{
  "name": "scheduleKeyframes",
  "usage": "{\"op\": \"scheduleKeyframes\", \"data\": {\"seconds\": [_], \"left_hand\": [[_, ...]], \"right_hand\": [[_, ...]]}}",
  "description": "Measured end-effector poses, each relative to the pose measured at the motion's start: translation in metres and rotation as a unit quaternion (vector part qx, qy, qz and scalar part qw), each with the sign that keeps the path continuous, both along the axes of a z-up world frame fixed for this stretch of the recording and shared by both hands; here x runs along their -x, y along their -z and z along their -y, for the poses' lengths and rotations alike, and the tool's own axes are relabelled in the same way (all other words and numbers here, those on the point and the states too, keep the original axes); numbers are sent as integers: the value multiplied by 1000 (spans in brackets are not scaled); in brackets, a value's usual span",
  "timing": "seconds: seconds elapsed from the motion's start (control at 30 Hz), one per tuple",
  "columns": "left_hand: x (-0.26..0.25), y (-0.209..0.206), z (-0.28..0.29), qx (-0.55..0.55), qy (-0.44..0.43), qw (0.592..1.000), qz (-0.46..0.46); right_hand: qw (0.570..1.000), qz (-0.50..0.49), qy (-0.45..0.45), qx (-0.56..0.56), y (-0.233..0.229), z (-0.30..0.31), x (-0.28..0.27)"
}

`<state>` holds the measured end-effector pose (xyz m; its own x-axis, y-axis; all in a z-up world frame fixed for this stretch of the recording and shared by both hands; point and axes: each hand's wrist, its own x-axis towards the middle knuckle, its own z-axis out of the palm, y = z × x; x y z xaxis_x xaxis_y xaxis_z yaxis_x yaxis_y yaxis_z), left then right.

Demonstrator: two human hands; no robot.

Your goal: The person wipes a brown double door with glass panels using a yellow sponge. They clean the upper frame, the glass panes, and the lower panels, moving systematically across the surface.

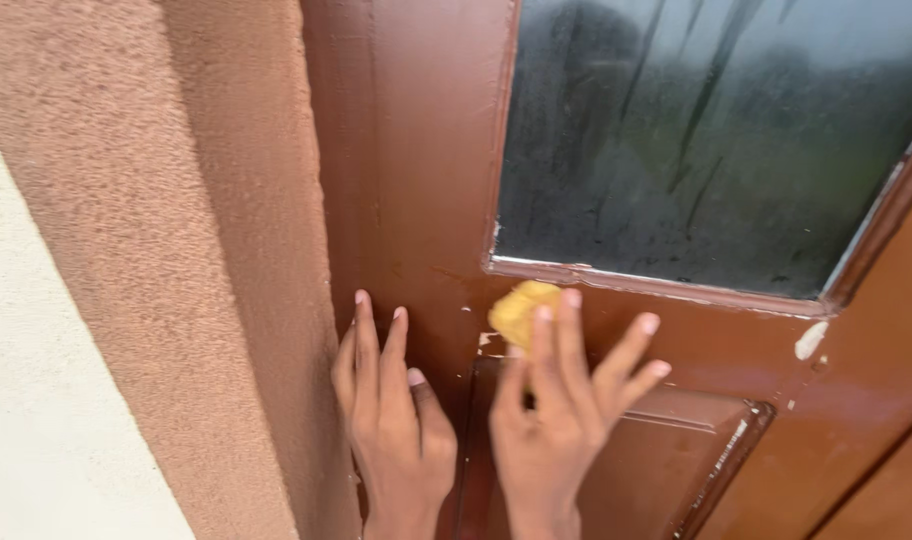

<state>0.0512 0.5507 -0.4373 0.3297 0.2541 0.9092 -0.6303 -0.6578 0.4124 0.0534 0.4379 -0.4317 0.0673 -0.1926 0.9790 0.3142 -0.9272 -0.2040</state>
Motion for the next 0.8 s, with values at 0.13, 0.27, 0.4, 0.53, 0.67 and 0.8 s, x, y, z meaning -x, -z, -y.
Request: {"op": "scheduleKeyframes", "data": {"seconds": [0.13,0.27,0.4,0.53,0.67,0.8], "left_hand": [[5,-4,35,15,-25,999,-22],[10,-4,60,24,-29,999,-28],[17,-1,73,9,-18,1000,-17],[20,-1,62,-13,-15,999,-28],[24,-1,36,-50,-12,998,-32],[24,-6,11,-51,5,998,-40]], "right_hand": [[995,1,90,-40,6,64,16],[989,3,111,-97,14,113,33],[991,-28,77,-101,18,122,33],[990,-15,13,-137,20,94,22],[992,-15,8,-122,20,60,13],[993,7,-27,-115,26,15,-2]]}}
